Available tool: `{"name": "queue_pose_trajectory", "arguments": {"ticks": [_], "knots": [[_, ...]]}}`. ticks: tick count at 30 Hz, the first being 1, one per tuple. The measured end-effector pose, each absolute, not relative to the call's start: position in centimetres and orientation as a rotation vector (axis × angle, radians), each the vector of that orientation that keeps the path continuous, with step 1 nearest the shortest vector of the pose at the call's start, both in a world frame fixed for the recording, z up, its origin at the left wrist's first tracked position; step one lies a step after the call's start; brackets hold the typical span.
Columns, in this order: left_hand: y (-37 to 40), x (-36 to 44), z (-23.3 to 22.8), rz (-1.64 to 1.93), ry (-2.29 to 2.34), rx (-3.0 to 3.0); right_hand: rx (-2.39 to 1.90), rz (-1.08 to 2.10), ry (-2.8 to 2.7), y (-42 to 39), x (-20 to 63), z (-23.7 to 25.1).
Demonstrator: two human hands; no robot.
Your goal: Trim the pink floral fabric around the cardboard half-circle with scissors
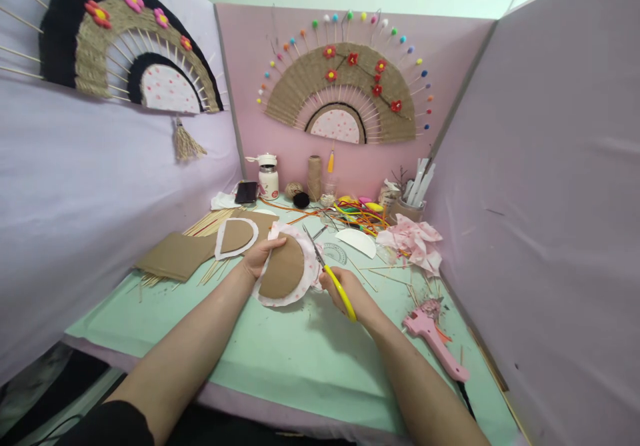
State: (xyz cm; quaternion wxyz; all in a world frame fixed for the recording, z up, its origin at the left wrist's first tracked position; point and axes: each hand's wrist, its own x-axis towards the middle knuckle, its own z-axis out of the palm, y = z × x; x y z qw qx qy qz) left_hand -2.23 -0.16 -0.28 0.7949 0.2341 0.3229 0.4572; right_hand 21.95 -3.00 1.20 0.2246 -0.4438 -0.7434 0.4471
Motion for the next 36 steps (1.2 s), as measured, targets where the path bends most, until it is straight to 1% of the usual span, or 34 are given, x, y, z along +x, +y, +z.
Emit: {"name": "queue_pose_trajectory", "arguments": {"ticks": [6,15,21,31,36], "knots": [[0.0,-2.3,-0.2,0.982,0.743,0.545,-1.177,1.214,-2.137,-3.1,22.2,1.3],[0.3,-2.4,-0.4,0.959,0.775,0.531,-0.957,1.271,-2.203,-2.4,22.9,-0.4],[0.1,-2.2,0.3,0.987,0.76,0.492,-0.928,1.386,-2.149,-2.1,22.9,-1.1],[0.5,-2.4,0.2,1.05,0.706,0.458,-0.945,1.387,-2.158,-2.3,22.8,-0.7],[0.3,-2.2,0.3,1.014,0.716,0.481,-0.963,1.38,-2.129,-2.4,22.6,-0.4]]}}
